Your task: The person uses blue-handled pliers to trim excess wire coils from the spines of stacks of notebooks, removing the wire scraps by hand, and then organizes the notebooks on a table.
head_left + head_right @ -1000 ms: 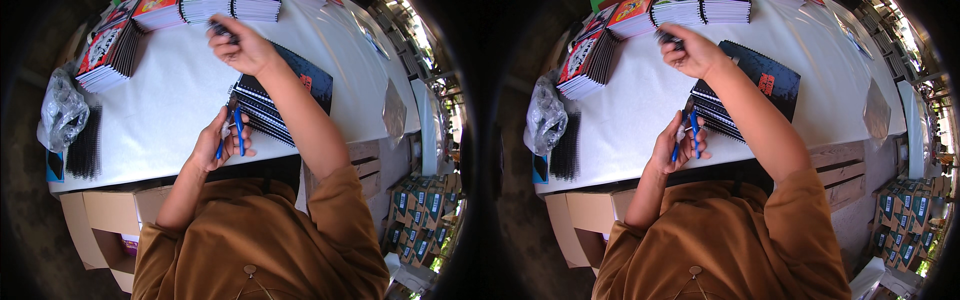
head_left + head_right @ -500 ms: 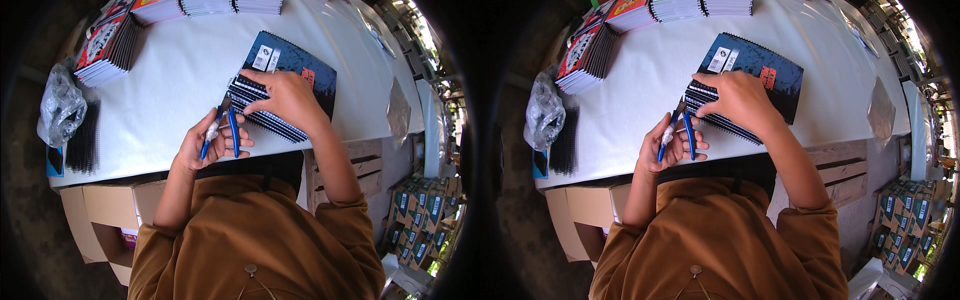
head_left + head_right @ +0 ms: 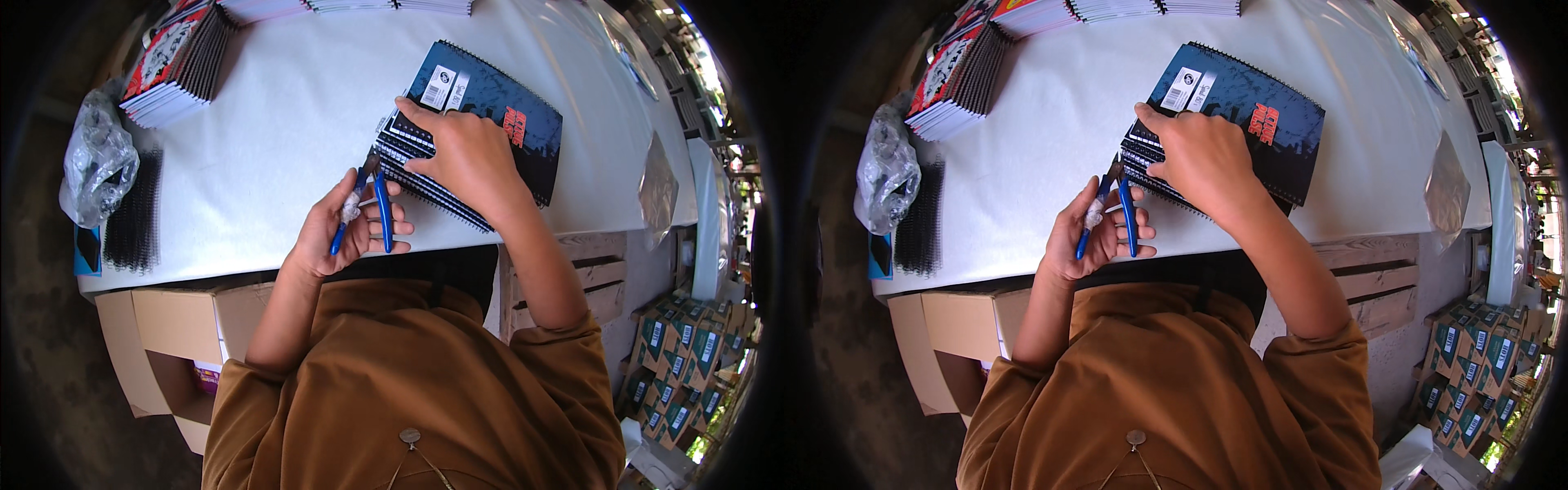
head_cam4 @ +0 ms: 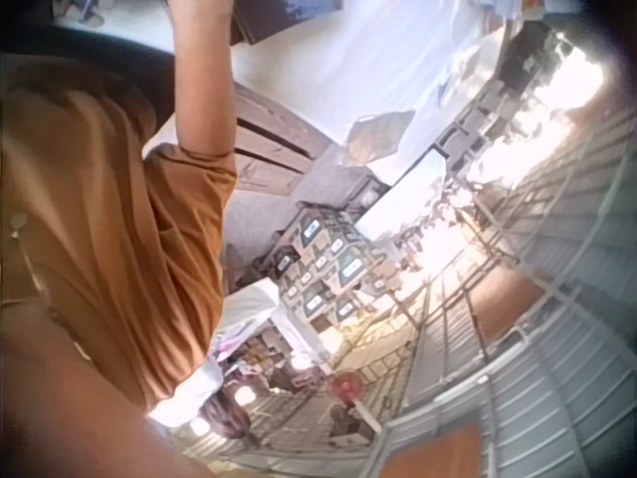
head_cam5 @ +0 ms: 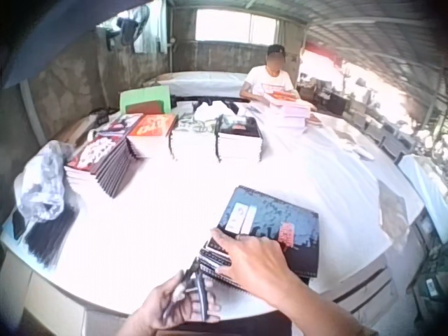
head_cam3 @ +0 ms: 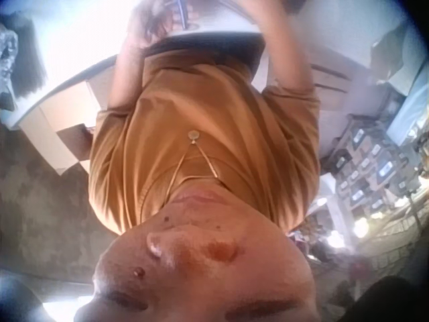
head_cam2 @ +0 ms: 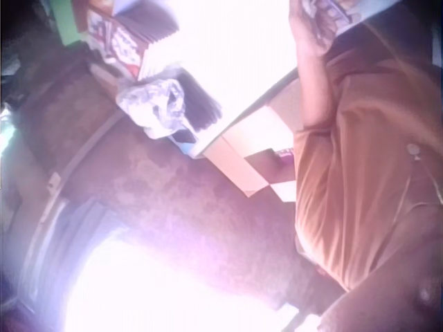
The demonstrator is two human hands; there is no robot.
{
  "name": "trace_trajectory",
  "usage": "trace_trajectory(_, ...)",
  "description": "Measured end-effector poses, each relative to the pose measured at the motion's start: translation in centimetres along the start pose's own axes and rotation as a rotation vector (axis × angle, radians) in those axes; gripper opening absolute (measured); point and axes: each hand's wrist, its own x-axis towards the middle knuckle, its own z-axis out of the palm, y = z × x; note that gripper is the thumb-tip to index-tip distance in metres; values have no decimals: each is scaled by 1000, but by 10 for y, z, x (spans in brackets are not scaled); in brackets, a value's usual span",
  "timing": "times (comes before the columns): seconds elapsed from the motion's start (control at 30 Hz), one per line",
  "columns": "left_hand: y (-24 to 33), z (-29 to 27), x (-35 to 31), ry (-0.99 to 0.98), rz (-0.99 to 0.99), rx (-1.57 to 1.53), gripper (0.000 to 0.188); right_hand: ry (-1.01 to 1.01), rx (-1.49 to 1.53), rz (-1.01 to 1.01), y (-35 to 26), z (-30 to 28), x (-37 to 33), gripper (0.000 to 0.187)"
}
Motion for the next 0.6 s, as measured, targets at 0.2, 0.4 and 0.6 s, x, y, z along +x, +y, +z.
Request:
trace_trajectory(0.2,-11,5,2,687,353,1555,42,-59,60,37,-6,-6,4,63)
trace_trajectory(0.4,-8,-9,2,189,104,296,51,-75,73,56,-3,-6,4,63)
trace_trajectory(0.6,-4,2,-1,599,229,1434,48,-33,63,8,-2,-5,3,59)
